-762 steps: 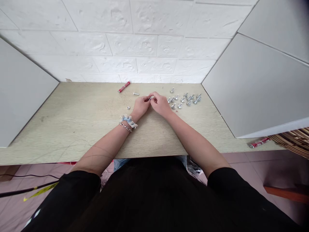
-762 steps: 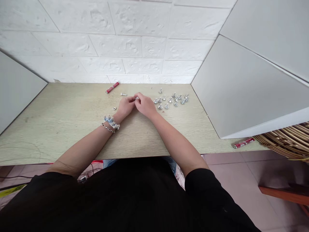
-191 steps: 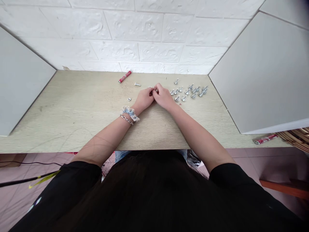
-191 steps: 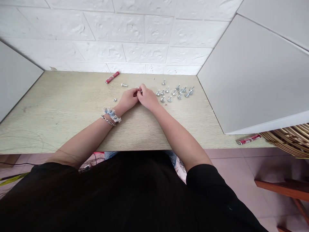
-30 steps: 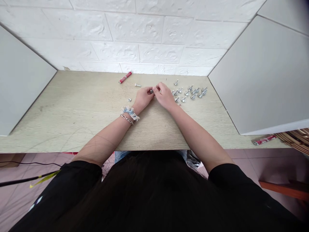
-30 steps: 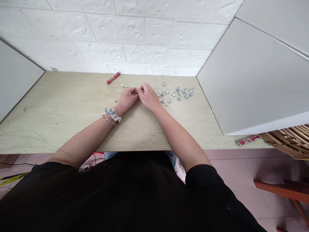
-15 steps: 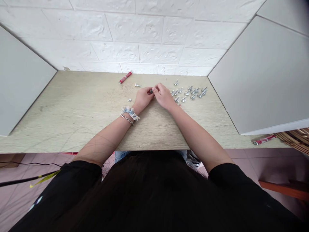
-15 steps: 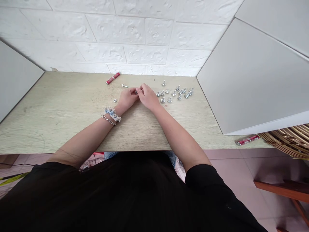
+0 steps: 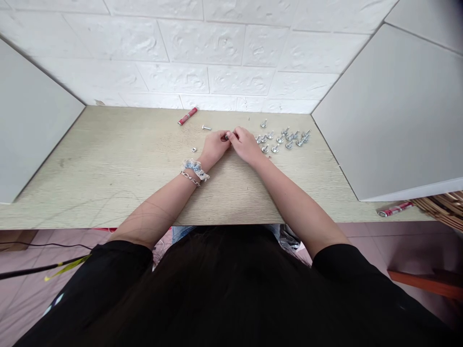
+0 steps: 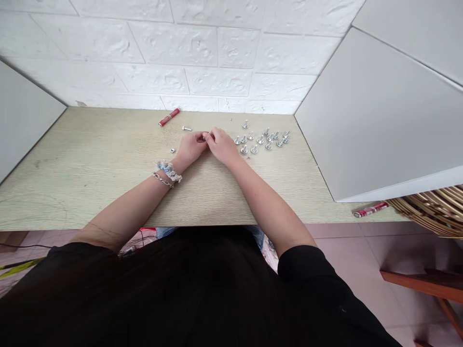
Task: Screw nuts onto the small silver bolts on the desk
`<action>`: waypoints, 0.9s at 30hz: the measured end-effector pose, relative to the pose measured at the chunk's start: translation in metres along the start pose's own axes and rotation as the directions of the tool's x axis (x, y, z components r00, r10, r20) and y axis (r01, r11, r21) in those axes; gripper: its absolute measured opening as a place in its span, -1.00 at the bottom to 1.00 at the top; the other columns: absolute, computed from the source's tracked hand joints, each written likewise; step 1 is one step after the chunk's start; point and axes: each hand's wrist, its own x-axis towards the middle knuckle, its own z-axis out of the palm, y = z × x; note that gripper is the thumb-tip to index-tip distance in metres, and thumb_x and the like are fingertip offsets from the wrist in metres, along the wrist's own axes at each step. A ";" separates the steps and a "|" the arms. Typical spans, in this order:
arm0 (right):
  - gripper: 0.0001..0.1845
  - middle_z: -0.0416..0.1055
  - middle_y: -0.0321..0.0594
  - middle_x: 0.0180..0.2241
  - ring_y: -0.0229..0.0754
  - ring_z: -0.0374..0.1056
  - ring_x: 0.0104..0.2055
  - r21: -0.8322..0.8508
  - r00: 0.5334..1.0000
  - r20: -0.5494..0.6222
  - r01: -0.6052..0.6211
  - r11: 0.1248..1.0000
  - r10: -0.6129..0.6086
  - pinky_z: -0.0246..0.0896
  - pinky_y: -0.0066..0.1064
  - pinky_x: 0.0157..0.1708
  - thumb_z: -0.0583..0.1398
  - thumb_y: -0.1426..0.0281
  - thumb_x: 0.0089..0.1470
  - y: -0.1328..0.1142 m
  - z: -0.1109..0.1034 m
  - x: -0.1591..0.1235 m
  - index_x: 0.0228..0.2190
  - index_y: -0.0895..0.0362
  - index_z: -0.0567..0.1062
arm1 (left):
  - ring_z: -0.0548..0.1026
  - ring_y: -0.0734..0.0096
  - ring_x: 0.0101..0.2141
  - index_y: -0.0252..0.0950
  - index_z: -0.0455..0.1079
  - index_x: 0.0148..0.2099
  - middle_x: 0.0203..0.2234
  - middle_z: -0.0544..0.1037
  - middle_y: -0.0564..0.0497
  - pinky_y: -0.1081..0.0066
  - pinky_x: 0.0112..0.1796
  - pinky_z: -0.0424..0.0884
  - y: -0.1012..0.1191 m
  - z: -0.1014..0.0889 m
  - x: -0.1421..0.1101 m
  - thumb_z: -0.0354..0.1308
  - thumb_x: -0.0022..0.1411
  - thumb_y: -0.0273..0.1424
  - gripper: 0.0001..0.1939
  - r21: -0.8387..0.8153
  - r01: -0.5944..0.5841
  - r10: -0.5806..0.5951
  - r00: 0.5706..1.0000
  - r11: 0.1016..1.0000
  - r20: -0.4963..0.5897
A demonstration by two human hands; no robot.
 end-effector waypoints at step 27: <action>-0.93 0.38 -0.19 -0.33 -0.14 0.26 -0.25 0.009 1.000 -0.004 0.029 1.000 -0.029 0.14 -0.29 -0.20 0.04 0.38 0.11 -0.002 -0.003 0.000 -0.40 0.09 0.30 | 0.37 0.43 -0.41 -0.37 0.54 -0.25 -0.45 0.56 -0.01 0.44 -0.33 0.26 0.000 0.000 0.001 0.03 0.16 -0.46 -0.75 -0.035 0.003 -0.002 1.000 0.999 0.022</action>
